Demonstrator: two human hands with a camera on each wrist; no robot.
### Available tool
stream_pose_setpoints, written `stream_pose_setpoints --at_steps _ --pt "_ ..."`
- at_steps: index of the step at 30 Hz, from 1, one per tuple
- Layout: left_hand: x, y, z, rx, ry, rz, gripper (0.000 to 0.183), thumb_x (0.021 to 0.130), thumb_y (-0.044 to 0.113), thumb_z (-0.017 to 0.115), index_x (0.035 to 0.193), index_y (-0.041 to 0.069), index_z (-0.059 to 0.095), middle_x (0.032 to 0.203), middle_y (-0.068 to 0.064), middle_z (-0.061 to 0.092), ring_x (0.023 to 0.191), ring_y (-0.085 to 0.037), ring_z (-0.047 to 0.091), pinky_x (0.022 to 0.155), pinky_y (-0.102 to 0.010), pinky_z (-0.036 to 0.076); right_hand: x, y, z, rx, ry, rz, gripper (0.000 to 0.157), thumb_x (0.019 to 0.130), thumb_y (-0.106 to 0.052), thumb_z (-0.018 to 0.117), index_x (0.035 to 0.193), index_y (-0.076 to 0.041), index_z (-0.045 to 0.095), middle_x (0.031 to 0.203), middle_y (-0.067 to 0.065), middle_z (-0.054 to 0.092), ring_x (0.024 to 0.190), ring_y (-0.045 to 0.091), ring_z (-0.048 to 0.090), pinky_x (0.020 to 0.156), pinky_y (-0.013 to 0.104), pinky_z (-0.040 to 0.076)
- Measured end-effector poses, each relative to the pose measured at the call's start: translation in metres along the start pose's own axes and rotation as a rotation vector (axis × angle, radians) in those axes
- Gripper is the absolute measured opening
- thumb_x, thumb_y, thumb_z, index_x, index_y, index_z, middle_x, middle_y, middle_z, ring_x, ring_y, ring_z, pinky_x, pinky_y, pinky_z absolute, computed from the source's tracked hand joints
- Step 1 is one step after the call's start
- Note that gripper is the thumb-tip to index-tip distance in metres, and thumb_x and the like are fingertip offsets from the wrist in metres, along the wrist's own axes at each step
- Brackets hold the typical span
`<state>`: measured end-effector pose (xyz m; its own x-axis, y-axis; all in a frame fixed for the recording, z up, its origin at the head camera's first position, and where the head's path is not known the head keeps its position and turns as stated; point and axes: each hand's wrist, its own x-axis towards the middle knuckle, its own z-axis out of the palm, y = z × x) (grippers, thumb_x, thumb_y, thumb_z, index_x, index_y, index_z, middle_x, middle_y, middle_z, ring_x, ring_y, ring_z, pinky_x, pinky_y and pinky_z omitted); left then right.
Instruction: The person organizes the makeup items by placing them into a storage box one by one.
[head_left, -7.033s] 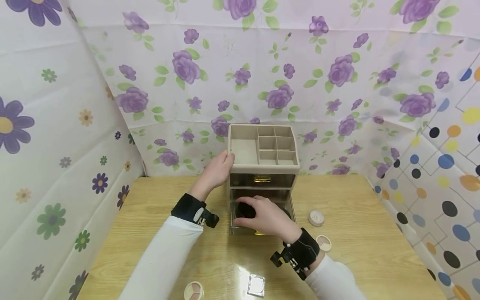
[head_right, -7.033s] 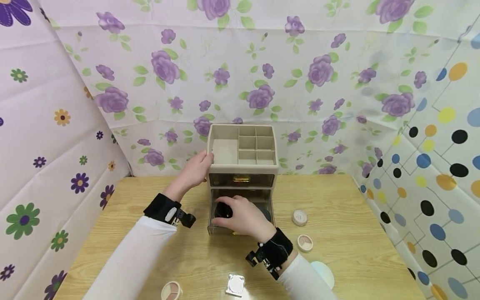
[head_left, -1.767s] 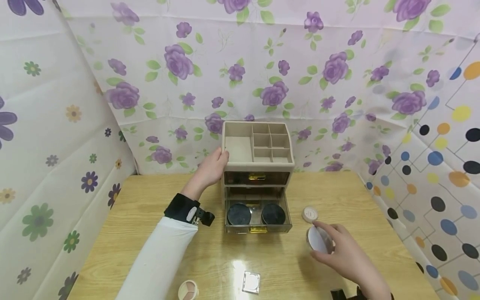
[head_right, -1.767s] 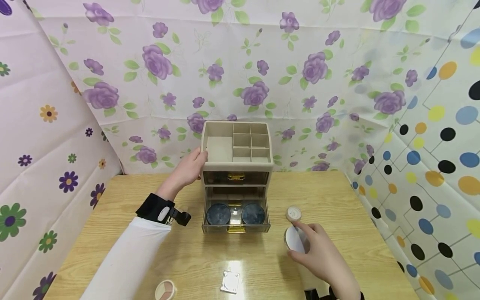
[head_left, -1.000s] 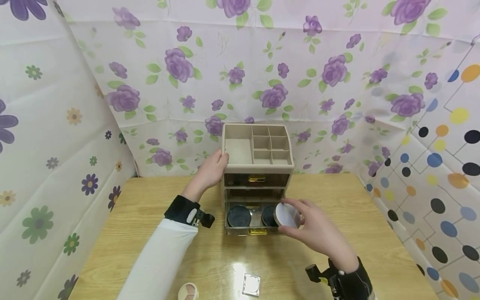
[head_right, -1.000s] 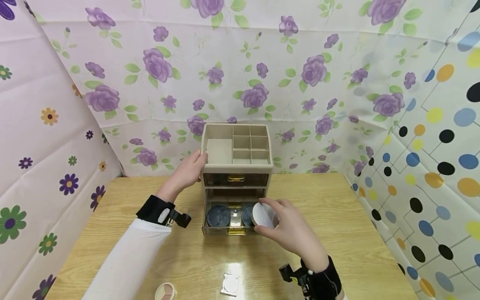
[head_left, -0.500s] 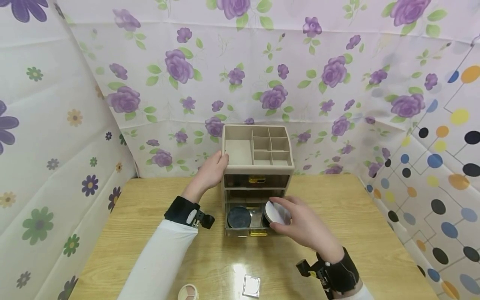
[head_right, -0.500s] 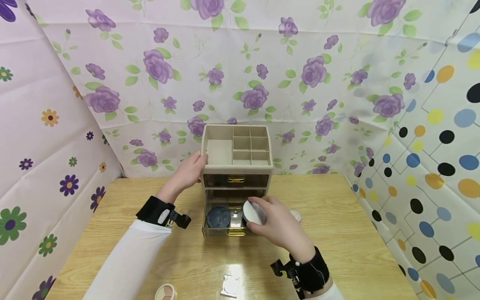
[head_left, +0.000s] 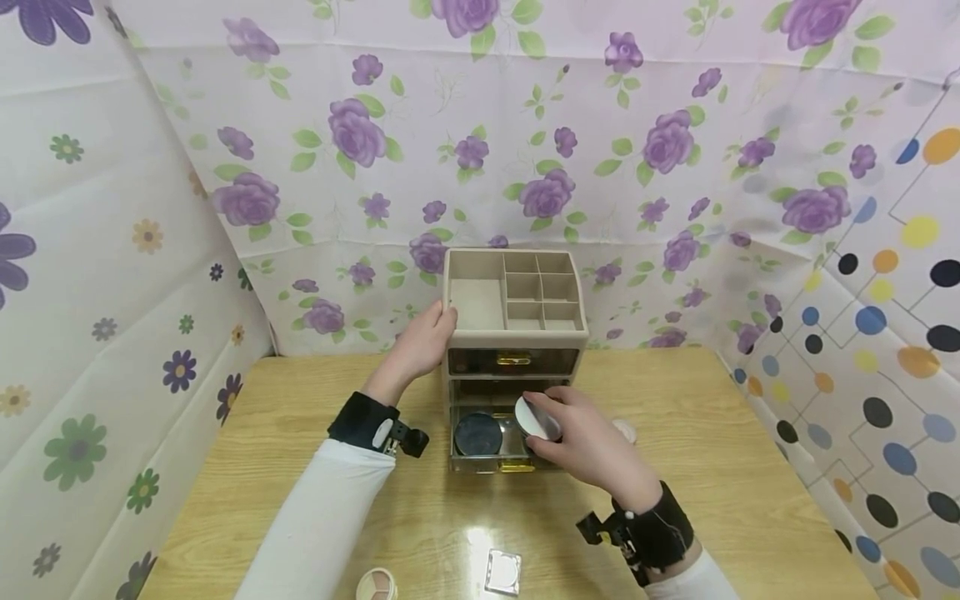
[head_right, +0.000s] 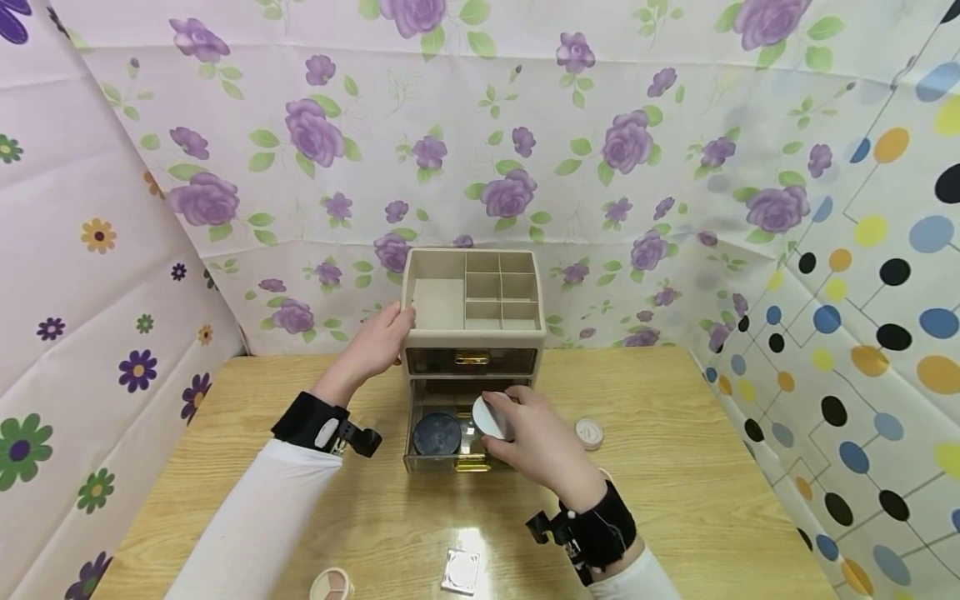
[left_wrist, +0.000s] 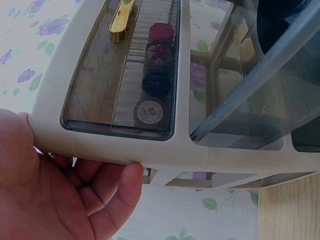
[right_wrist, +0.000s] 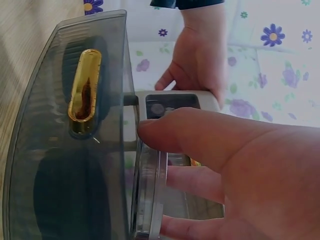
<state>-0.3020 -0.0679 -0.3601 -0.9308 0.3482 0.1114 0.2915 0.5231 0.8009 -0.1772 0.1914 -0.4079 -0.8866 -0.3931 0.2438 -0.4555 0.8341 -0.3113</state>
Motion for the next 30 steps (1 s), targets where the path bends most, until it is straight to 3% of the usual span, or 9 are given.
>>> stream_pose_setpoints --at_steps 5,19,30 --pt "0.0 0.001 0.0 0.007 0.002 -0.01 0.038 0.109 0.039 0.021 0.111 0.008 0.043 0.089 -0.015 0.043 0.072 -0.03 0.045 0.063 -0.04 0.039 0.005 0.0 0.005 -0.033 0.031 -0.029 0.056 0.086 -0.036 0.075 0.138 -0.019 0.059 0.122 0.015 0.059 0.095 0.025 0.059 0.07 0.038 0.053" --pt "0.0 0.001 0.0 0.005 -0.01 -0.007 0.039 0.109 0.04 0.021 0.099 0.007 0.04 0.083 -0.015 0.041 0.065 -0.029 0.041 0.06 -0.039 0.037 0.018 0.001 0.018 -0.048 -0.007 -0.012 0.05 0.089 -0.038 0.073 0.135 -0.022 0.06 0.122 0.016 0.058 0.098 0.028 0.057 0.071 0.039 0.052" --pt "0.0 0.001 0.0 -0.013 -0.01 -0.01 0.038 0.109 0.04 0.022 0.103 0.008 0.042 0.08 -0.014 0.041 0.06 -0.026 0.04 0.056 -0.038 0.037 0.03 -0.001 0.028 -0.067 -0.031 0.045 0.05 0.09 -0.039 0.07 0.135 -0.018 0.061 0.126 0.022 0.056 0.11 0.037 0.054 0.087 0.052 0.051"
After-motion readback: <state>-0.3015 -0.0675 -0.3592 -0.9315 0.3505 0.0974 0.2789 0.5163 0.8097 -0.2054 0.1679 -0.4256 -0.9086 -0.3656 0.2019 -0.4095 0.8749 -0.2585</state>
